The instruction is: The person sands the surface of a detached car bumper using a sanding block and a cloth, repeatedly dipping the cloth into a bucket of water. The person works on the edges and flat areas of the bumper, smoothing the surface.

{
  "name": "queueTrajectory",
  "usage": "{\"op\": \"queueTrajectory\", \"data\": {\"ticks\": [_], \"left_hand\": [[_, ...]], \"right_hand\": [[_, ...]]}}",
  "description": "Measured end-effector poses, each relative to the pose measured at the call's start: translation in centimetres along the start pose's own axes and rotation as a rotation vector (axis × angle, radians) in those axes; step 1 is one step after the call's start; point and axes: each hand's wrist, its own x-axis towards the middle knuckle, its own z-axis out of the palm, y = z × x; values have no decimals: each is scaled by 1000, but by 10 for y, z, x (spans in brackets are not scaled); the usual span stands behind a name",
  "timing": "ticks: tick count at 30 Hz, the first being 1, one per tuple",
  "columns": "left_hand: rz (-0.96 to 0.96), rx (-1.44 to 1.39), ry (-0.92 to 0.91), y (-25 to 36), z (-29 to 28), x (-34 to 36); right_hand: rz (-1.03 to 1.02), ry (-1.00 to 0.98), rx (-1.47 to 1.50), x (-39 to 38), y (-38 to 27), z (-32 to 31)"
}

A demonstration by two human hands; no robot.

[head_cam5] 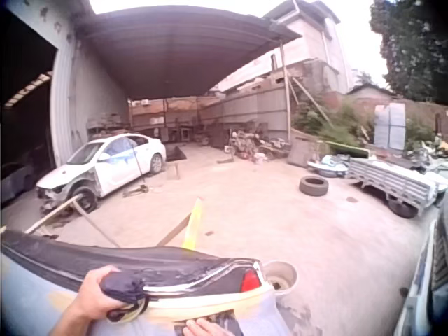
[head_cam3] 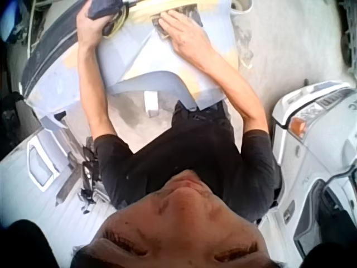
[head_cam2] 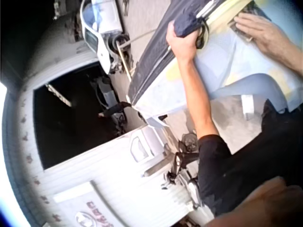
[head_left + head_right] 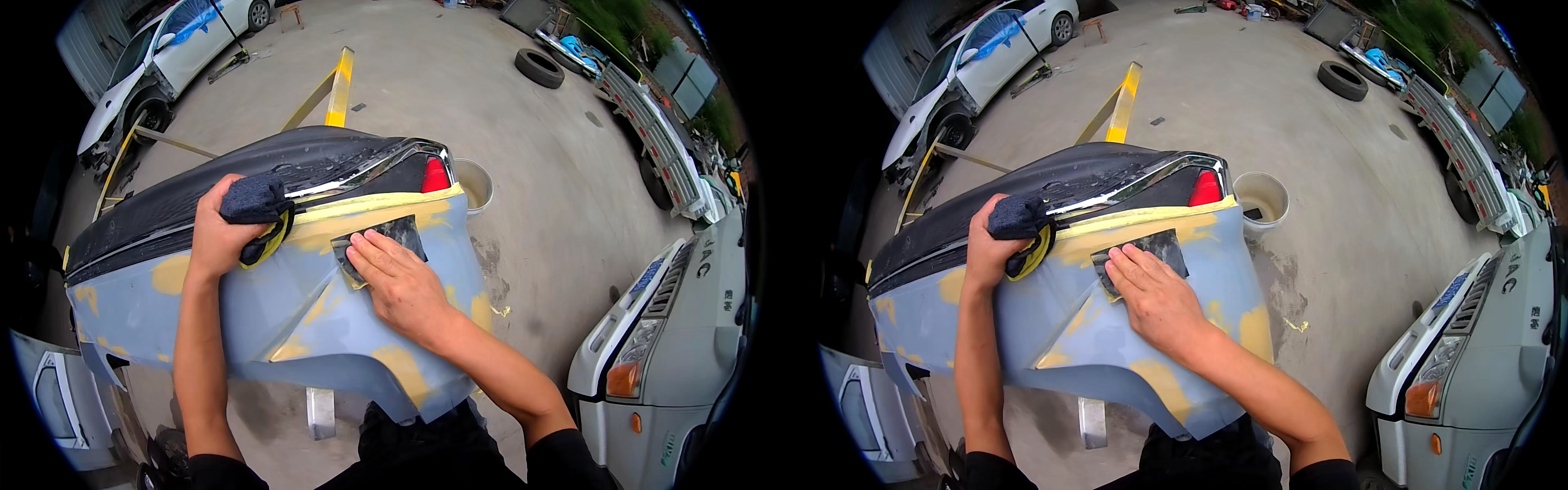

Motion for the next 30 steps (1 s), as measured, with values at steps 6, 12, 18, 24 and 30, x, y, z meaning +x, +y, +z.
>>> {"op": "queueTrajectory", "data": {"ticks": [6, 12, 18, 24, 30], "left_hand": [[27, -13, -18, 3, 1, 2], [4, -7, -15, 5, 5, 2], [28, 31, -2, 4, 0, -1], [9, 13, -5, 4, 2, -1], [22, 3, -6, 5, 0, -1]], "right_hand": [[322, 96, -186, -47, 69, -15], [52, 53, -92, -10, 14, -3], [324, 104, -213, -43, 65, -21], [-1, 75, -188, 0, 9, -2], [218, 43, -139, -40, 69, -25]]}}
